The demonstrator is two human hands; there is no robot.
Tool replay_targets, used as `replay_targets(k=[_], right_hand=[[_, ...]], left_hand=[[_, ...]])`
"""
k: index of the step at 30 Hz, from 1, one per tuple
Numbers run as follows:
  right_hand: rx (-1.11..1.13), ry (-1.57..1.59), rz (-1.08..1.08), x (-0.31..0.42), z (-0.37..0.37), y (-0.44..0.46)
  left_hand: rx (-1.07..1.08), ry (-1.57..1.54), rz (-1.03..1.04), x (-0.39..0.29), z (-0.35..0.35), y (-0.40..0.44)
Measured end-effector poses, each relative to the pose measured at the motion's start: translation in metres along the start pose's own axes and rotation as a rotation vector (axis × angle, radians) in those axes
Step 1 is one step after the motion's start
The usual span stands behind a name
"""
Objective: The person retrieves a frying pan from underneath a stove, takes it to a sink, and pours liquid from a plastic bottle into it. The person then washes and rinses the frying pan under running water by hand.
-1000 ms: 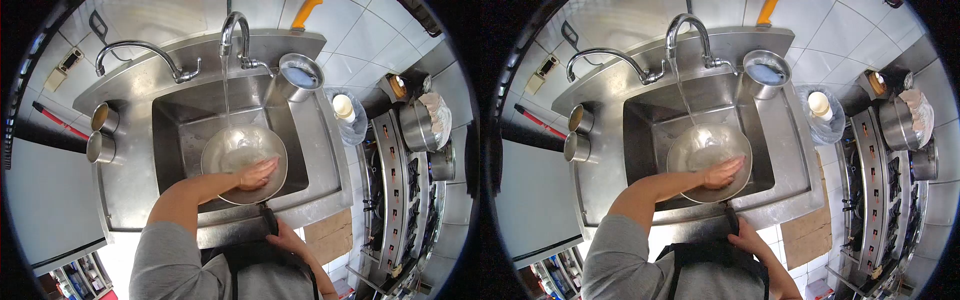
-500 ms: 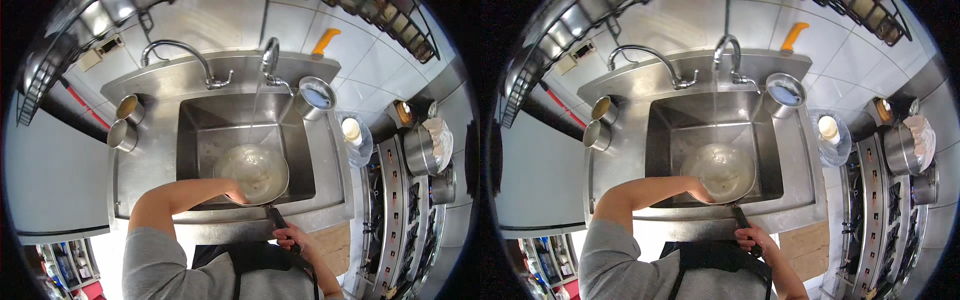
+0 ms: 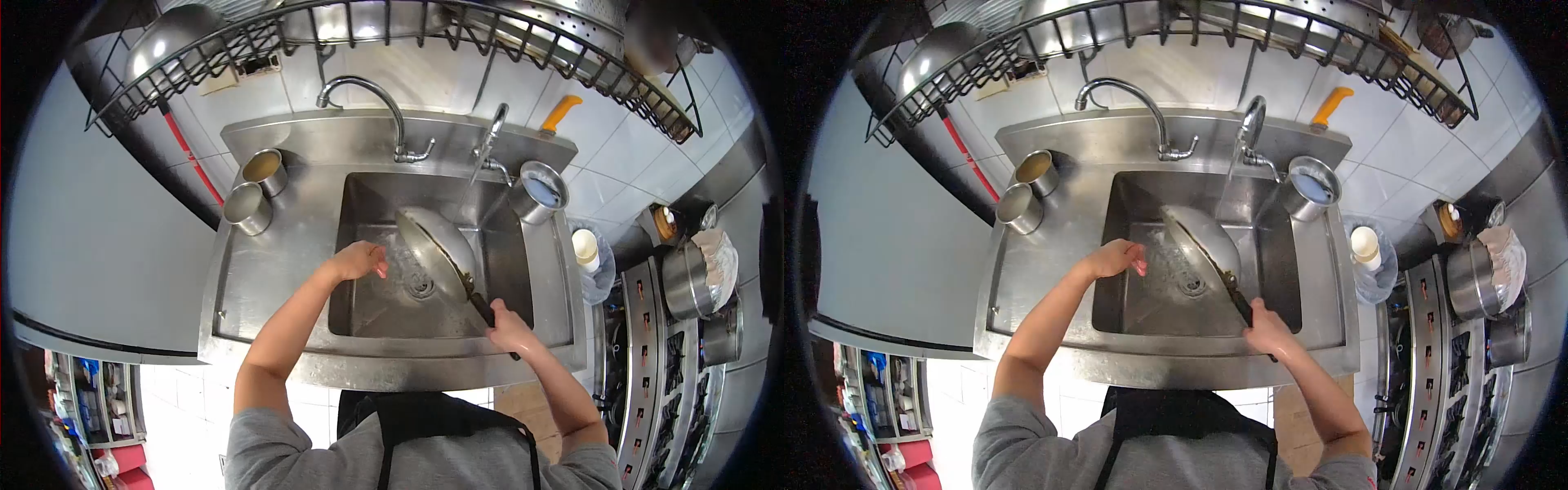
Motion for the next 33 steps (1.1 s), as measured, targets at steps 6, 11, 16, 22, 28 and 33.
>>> replay_targets(k=[6,11,16,22,28,33], right_hand=[[0.134,0.188,-0.030,0.004,-0.028,-0.013],[0.667,0.957,-0.059,0.031,-0.038,-0.043],[1.000,1.269,-0.216,0.085,-0.002,-0.034],[0.585,1.181,-0.390,0.172,0.100,0.011],[0.746,0.167,-0.458,0.192,0.014,0.068],[-0.895,-0.047,-0.595,0.226,-0.104,0.198]], left_hand=[[0.287,0.091,0.130,-0.021,0.047,-0.044],[0.316,-0.465,0.065,-0.031,0.130,-0.079],[-0.135,-0.716,0.086,-0.063,0.155,-0.095],[-0.670,-1.046,0.021,-0.010,0.107,-0.100],[-0.784,-0.912,-0.082,-0.037,0.068,-0.137],[-0.782,-0.729,-0.159,-0.020,0.046,-0.160]])
Point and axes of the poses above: each hand's wrist, its own y-axis towards the middle knuckle, its own z-axis out of the palm, x = y × z, the point moved 1 cm from there along y, towards the middle knuckle, and after that the axes turned 15 degrees about z, right-handed, at the moved point
